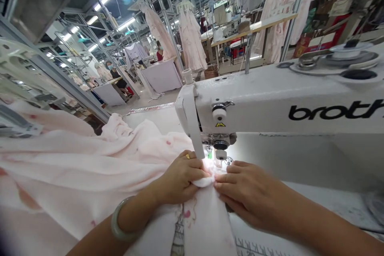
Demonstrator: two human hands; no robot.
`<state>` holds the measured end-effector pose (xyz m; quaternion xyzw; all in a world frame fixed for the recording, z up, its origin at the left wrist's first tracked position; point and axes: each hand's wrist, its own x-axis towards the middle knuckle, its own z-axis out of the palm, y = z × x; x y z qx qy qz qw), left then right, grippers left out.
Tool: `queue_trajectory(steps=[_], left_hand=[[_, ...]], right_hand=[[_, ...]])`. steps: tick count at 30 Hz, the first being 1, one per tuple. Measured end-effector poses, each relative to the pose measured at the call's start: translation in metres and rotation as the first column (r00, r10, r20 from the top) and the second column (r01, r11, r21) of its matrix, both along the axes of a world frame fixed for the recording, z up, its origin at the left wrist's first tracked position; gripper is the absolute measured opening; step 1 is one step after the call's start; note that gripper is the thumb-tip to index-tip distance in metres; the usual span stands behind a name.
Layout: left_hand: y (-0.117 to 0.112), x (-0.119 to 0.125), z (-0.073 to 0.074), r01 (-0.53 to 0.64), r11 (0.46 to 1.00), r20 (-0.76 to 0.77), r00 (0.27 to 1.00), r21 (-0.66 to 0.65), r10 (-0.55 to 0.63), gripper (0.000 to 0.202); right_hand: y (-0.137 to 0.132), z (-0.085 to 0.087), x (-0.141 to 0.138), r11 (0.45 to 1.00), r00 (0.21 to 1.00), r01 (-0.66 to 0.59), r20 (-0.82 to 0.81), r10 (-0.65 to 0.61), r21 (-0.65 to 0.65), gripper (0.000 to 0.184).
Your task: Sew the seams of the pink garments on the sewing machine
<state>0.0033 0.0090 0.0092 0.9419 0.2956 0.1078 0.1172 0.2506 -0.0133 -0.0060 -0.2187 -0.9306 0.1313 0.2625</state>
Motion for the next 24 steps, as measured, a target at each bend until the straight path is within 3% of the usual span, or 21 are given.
queue_trajectory(steps=[9,11,15,20,24], left_hand=[[0.000,-0.003,0.002,0.012,0.997,0.064,0.998,-0.081,-0.007,0.021],[-0.003,-0.003,0.004,0.016,0.997,0.044,0.999,-0.082,-0.012,0.023],[-0.014,-0.002,0.002,-0.023,1.000,-0.009,1.000,-0.018,0.023,0.025],[-0.019,-0.004,-0.010,-0.027,0.996,-0.020,0.999,0.080,0.028,0.031],[-0.004,-0.005,-0.015,0.001,0.994,-0.041,0.999,0.111,0.003,0.033]], right_hand=[[0.006,-0.007,0.004,0.998,1.000,0.000,0.018,-0.002,0.068,0.026],[0.009,-0.008,0.005,0.991,1.000,0.019,0.006,-0.020,0.132,0.024],[0.011,-0.010,0.004,0.959,0.997,0.076,0.012,-0.082,0.272,0.032],[0.011,-0.013,0.001,0.970,0.993,0.097,0.041,-0.109,0.224,0.032],[0.013,-0.023,0.001,0.960,0.984,0.162,0.032,-0.173,0.228,0.034]])
